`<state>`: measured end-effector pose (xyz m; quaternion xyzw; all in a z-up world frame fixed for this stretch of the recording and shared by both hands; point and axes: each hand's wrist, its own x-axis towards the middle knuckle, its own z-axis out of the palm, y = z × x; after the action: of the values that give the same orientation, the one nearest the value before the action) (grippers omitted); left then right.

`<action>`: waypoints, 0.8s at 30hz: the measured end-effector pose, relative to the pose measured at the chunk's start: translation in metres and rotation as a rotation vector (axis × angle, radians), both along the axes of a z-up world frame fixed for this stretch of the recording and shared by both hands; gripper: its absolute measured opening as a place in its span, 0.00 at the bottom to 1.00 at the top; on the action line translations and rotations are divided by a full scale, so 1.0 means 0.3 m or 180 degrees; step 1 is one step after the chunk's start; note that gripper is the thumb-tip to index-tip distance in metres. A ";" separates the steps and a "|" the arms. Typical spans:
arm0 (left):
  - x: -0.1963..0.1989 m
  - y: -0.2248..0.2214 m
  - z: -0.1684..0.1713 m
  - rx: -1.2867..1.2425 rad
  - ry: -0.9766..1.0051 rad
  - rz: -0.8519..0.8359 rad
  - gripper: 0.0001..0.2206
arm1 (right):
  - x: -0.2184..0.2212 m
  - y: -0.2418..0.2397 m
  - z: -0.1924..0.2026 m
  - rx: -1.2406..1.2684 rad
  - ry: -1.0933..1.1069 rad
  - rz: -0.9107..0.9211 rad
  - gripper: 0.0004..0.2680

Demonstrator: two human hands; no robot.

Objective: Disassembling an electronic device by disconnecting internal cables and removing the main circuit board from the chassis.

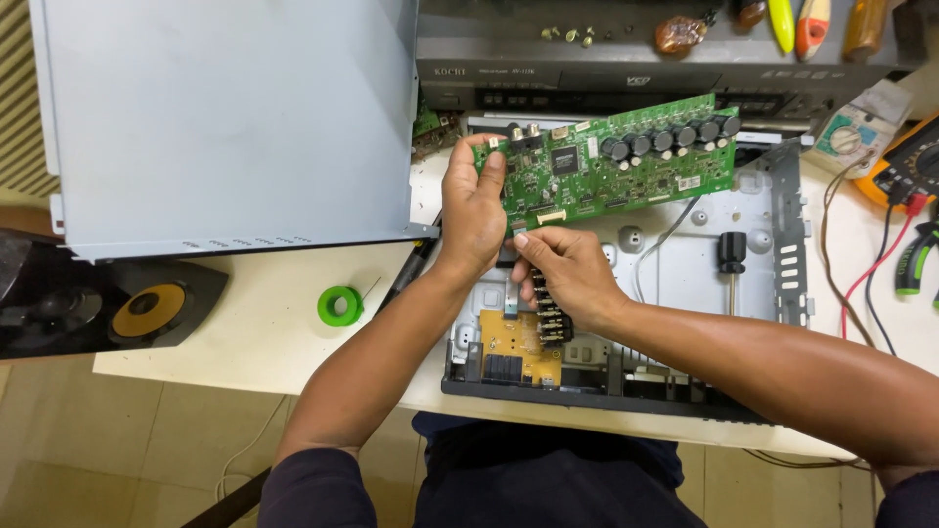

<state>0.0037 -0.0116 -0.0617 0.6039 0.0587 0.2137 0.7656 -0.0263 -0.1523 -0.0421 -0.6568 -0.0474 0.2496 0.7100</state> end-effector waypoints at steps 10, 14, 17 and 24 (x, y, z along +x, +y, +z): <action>-0.024 -0.024 0.007 0.0080 -0.0070 0.0121 0.07 | -0.004 0.010 0.011 0.0038 0.0270 -0.0229 0.09; -0.005 -0.008 -0.023 0.0098 -0.0116 0.0196 0.07 | -0.008 0.008 -0.003 -0.0001 0.0262 -0.0209 0.09; -0.008 -0.002 -0.010 0.0029 -0.0230 0.0250 0.06 | -0.009 0.003 -0.003 -0.0017 0.0202 -0.0131 0.09; 0.000 0.034 0.012 -0.0164 -0.0568 0.0500 0.06 | 0.002 -0.008 0.017 0.0027 0.0013 0.0080 0.08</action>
<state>0.0036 -0.0014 -0.0580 0.5561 0.0429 0.3243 0.7640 -0.0256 -0.1547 -0.0371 -0.6526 -0.0553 0.2597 0.7097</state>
